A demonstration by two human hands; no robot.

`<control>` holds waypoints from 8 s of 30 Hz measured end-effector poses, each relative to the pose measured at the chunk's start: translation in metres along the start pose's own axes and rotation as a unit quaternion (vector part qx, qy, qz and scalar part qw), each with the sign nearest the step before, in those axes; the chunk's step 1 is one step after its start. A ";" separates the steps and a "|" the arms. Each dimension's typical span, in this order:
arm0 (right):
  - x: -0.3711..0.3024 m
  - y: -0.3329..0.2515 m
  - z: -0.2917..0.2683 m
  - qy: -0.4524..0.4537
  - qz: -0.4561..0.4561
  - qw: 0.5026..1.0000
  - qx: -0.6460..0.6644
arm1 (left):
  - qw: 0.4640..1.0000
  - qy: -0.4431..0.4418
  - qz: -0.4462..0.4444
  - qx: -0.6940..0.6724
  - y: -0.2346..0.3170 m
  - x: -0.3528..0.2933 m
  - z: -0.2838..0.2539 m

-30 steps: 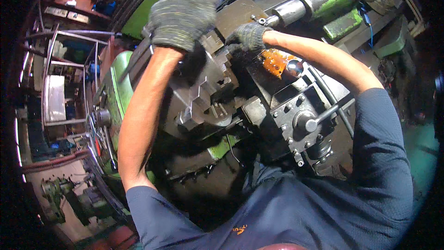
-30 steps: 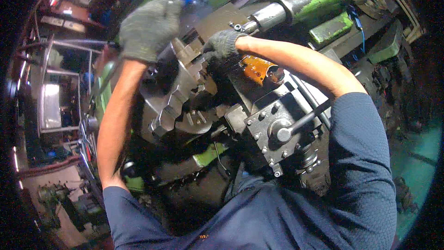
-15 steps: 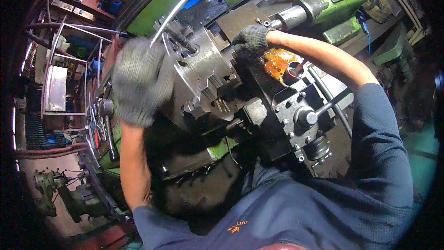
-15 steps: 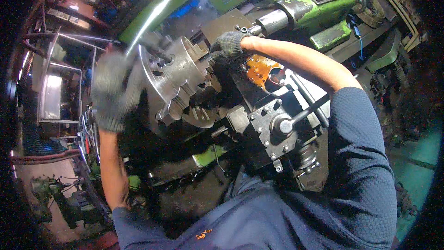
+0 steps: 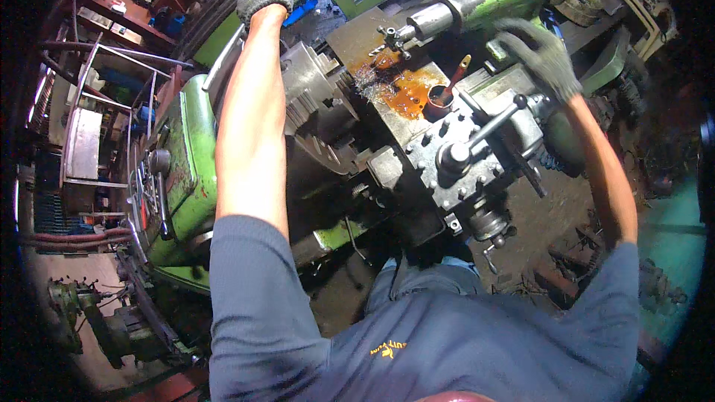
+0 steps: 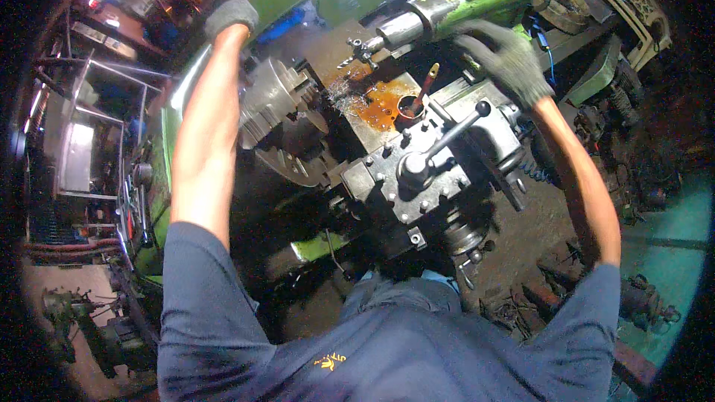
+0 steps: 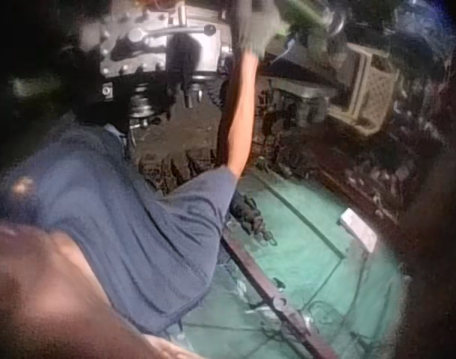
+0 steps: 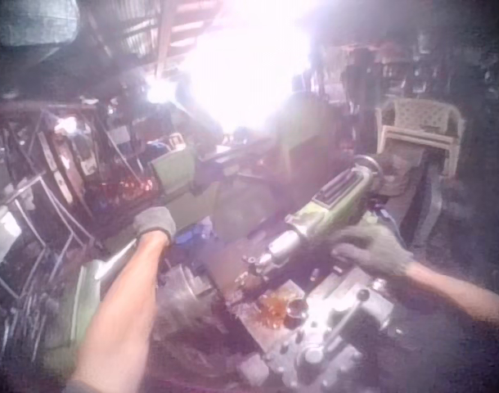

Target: The person operates a green metal lathe in a workshop, machining a cylindrical metal workpiece. They use a wrench to tighten the chuck jaws, adjust the tool post, and apply cutting fluid from a brush to the workpiece while the machine is running. The person also uses a caliper to measure the diameter of the workpiece during the process.

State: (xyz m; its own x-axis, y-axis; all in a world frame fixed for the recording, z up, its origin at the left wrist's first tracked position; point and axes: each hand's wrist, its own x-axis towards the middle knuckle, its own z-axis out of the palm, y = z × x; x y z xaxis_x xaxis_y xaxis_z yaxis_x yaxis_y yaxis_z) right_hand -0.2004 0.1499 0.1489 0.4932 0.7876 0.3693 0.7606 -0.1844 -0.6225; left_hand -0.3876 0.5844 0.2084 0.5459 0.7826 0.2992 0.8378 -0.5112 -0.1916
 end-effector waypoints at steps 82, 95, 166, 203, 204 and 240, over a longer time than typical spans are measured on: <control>0.203 -0.008 0.032 -0.140 -0.156 0.892 -0.400 | 0.988 0.150 0.004 -0.031 -0.038 -0.211 -0.033; 0.255 -0.010 0.056 -0.118 -0.058 0.905 -0.404 | 0.994 -0.072 0.010 -0.076 -0.053 -0.153 -0.084; -0.254 0.094 0.056 -0.231 0.307 0.922 0.049 | 0.985 0.089 0.146 0.010 -0.035 -0.191 -0.033; -0.249 0.077 0.093 -0.101 0.303 0.947 0.018 | 0.929 -0.040 -0.195 -0.313 -0.252 -0.577 0.181; -0.242 0.058 0.095 -0.118 0.319 0.940 0.030 | 0.912 0.017 -0.192 -0.363 -0.254 -0.589 0.167; -0.243 0.021 0.061 0.070 0.266 0.961 0.037 | 0.901 -0.188 -0.239 -0.308 -0.115 -0.601 0.157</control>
State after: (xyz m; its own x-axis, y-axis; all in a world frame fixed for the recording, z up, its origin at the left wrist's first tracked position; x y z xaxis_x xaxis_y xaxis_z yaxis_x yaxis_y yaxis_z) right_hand -0.3297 -0.0091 0.0039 0.8596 0.5059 0.0715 0.3559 -0.4925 -0.7942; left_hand -0.8113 0.2281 -0.0961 0.1824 0.9716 -0.1508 0.8801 -0.0930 0.4655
